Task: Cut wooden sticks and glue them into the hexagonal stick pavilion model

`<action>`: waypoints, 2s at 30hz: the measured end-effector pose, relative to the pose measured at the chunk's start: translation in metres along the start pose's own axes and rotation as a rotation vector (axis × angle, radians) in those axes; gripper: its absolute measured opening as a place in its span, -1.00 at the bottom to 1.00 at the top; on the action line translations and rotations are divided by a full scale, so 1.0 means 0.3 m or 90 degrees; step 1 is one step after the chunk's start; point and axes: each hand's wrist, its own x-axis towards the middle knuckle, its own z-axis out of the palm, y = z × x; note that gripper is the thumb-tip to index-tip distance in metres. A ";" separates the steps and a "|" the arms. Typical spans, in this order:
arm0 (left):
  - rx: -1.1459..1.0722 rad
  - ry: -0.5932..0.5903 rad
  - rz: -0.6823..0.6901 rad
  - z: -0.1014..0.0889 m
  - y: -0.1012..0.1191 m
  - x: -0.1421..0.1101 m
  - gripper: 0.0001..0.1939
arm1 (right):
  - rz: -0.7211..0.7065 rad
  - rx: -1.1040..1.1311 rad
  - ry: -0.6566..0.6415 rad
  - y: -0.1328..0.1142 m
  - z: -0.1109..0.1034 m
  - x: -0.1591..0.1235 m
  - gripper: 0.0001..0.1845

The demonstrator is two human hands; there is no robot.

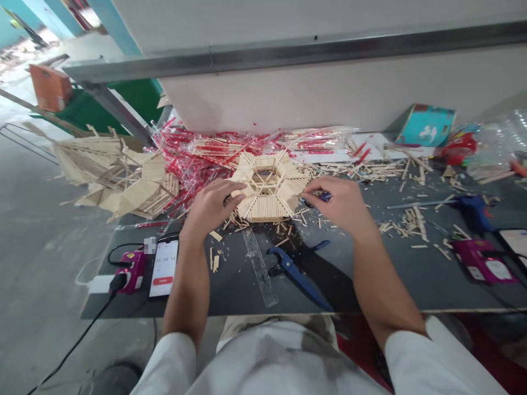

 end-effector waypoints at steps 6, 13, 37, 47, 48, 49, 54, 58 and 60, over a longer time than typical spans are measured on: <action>-0.025 0.025 -0.033 0.055 0.082 -0.270 -0.80 | 0.152 0.013 -0.061 0.025 -0.013 -0.329 -0.82; -0.098 0.110 -0.124 0.233 0.196 -0.722 -0.78 | 0.386 0.100 0.025 0.000 0.020 -0.779 -0.80; 0.052 0.122 -0.087 0.352 0.229 -0.832 -0.74 | 0.339 0.137 0.101 -0.048 0.143 -0.845 -0.84; 0.086 0.145 -0.117 0.371 0.220 -0.822 -0.74 | 0.250 0.130 0.118 -0.022 0.158 -0.844 -0.83; 0.089 0.152 -0.121 0.375 0.220 -0.823 -0.73 | 0.239 0.133 0.115 -0.017 0.159 -0.847 -0.86; 0.086 0.160 -0.127 0.377 0.223 -0.823 -0.72 | 0.229 0.137 0.109 -0.012 0.160 -0.847 -0.89; -0.046 0.193 -0.231 0.343 0.264 -0.778 -0.83 | 0.193 0.147 0.077 -0.020 0.155 -0.829 -0.89; -0.065 0.103 -0.219 0.292 0.209 -0.613 -0.85 | 0.191 0.139 0.071 -0.073 0.162 -0.773 -0.89; -0.067 0.076 -0.241 0.285 0.144 -0.492 -0.75 | 0.214 0.136 0.073 -0.099 0.174 -0.719 -0.90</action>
